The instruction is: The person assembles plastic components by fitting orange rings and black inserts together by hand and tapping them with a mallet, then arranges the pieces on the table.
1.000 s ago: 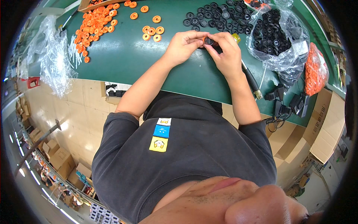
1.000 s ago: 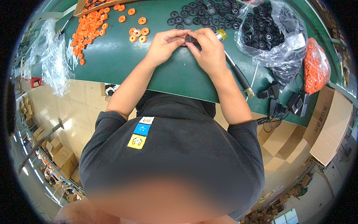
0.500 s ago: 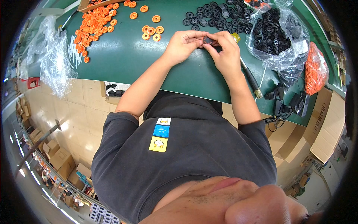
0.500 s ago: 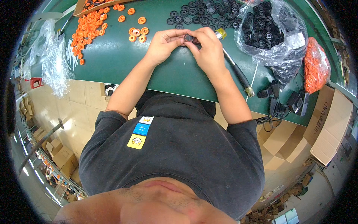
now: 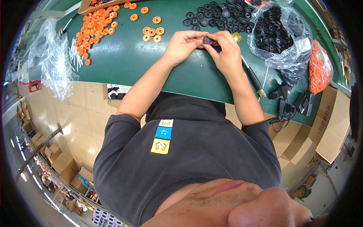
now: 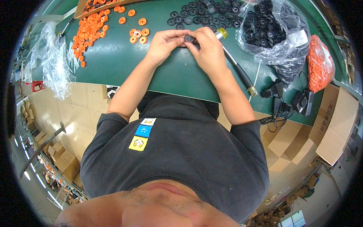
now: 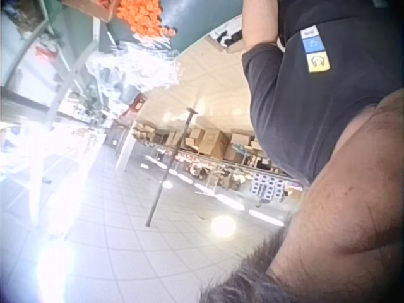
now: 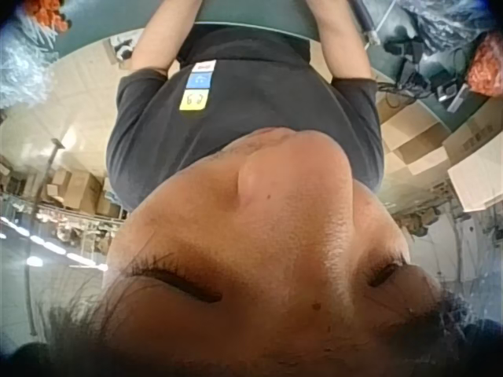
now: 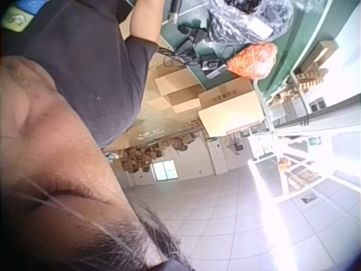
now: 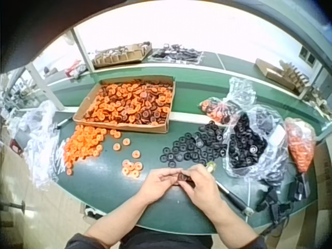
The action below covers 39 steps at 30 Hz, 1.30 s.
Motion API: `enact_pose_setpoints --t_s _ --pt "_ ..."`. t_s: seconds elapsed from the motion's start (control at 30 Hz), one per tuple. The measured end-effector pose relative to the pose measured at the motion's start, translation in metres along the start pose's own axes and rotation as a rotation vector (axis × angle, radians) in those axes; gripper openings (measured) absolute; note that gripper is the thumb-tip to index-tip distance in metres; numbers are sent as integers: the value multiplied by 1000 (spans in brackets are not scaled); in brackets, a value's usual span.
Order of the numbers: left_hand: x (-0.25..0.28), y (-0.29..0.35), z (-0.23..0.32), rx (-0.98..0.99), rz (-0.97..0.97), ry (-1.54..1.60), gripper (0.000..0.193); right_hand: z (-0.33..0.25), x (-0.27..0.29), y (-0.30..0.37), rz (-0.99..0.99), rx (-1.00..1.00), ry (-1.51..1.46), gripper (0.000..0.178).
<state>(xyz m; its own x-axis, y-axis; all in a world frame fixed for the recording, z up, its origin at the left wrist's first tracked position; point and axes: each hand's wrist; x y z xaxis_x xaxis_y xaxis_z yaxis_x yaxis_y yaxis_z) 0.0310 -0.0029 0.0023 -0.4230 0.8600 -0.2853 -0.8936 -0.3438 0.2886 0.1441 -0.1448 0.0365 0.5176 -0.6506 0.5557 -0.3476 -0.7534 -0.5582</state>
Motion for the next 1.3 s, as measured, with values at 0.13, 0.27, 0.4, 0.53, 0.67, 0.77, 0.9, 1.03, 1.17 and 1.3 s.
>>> enact_pose_setpoints --t_s 0.13,0.27,0.4,0.53,0.67,0.77,0.9,1.03,1.17,1.3 --pt "-1 1 2 3 11 -7 30 0 0 0 -4 1 -12 31" --pt "0 0 -2 -20 13 -14 28 0 -1 1 -4 -3 -18 31" --pt "0 -1 -3 -18 19 -22 28 -1 -1 0 -6 -6 -30 32" --pt "-1 -2 -5 -22 27 -2 28 -1 -1 0 -11 -18 -18 32" --pt "2 0 -1 -22 10 -35 28 -2 -1 0 -13 -30 -22 32" --pt "-3 2 4 -16 -6 -46 29 -1 -2 2 -22 -52 -35 32" --pt "-3 3 6 -34 -12 -27 29 2 -2 2 -10 -90 -149 34" --pt "-5 4 6 -79 -6 34 29 10 -4 4 80 -271 -457 33" --pt "-6 5 2 -176 15 9 29 14 -1 3 16 -300 -452 29" --pt "-7 5 3 -136 69 4 26 15 0 3 17 -300 -447 25"
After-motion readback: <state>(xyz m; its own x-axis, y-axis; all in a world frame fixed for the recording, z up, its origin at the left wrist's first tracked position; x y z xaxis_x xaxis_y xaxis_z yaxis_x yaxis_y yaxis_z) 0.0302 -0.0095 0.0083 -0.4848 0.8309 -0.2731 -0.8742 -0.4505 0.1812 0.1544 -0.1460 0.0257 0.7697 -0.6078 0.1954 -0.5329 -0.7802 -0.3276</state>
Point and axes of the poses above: each hand's wrist, its own y-axis away from the middle knuckle, its own x-axis out of the back of the hand, z = x × y, and after that the axes turned 9 degrees about x, right-handed
